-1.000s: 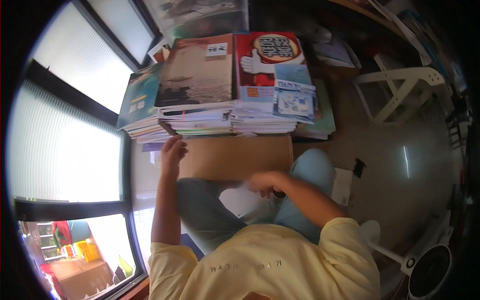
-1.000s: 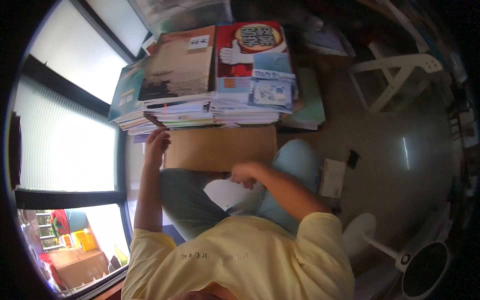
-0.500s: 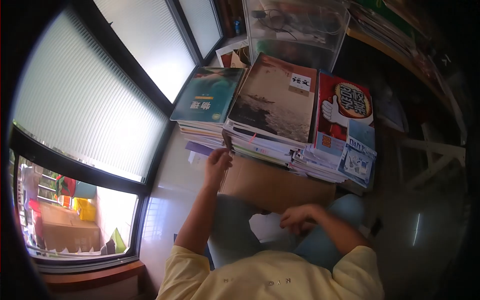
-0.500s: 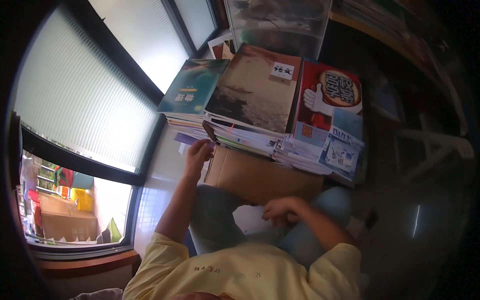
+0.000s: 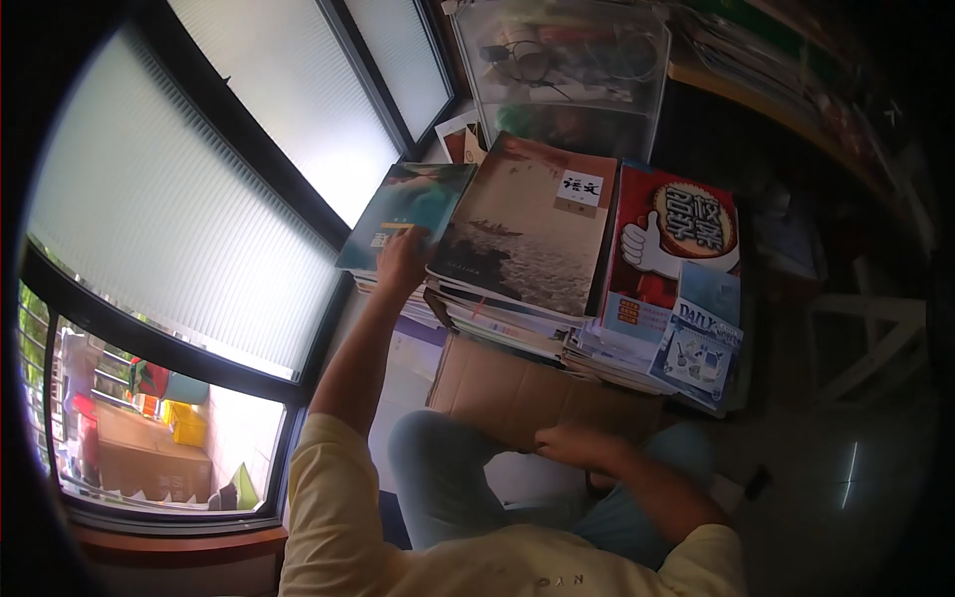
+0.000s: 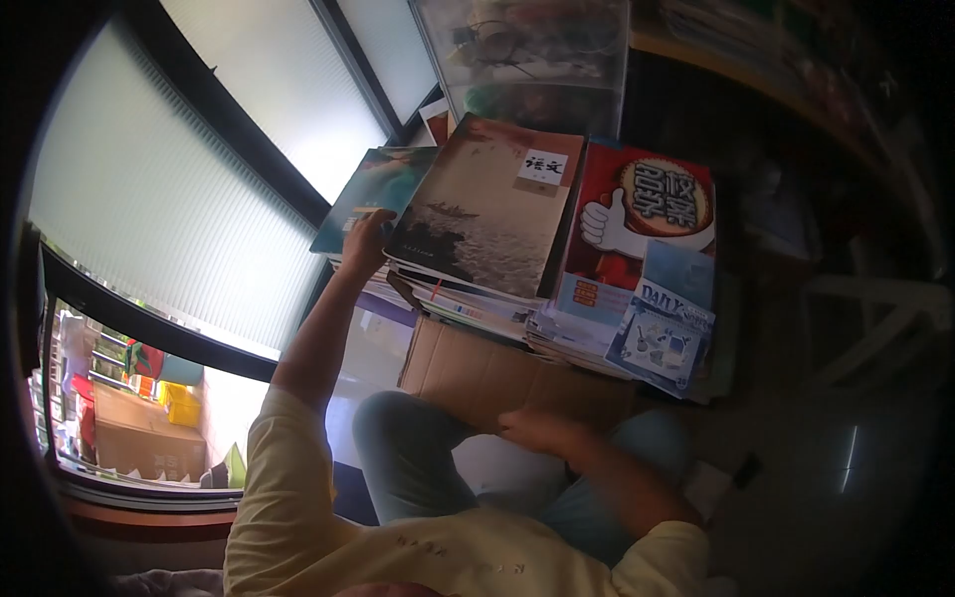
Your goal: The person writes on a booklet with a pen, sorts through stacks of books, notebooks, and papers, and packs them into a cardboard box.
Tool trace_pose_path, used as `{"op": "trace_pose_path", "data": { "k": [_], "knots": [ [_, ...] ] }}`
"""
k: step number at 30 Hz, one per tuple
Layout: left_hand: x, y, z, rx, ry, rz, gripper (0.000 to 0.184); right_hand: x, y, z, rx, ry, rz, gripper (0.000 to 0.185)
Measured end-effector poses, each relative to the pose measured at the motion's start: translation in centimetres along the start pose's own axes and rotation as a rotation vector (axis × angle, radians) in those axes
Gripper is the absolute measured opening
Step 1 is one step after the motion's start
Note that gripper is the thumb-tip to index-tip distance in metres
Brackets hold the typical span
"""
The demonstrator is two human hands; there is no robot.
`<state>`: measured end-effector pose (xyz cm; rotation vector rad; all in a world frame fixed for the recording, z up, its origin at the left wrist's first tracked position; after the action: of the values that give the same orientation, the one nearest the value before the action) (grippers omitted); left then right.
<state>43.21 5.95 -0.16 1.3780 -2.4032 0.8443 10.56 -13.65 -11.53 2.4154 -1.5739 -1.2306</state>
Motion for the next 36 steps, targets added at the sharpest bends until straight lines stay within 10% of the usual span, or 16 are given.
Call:
{"op": "trace_pose_path", "data": {
  "k": [36],
  "knots": [
    [0.5,4.1,0.0,-0.38,-0.308,0.123,0.06,0.9,-0.8,0.8,0.004,0.159,0.009,0.023]
  ]
}}
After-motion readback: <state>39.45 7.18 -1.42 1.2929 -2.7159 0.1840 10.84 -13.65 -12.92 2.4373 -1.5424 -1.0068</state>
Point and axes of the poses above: each hand's wrist, its own y-axis away from the middle knuckle, its own z-axis out of the palm, x = y × z, the point moved 3 cm from there along -y, towards the middle knuckle, and after that the axes turned 9 degrees about y, right-handed, at the moved point
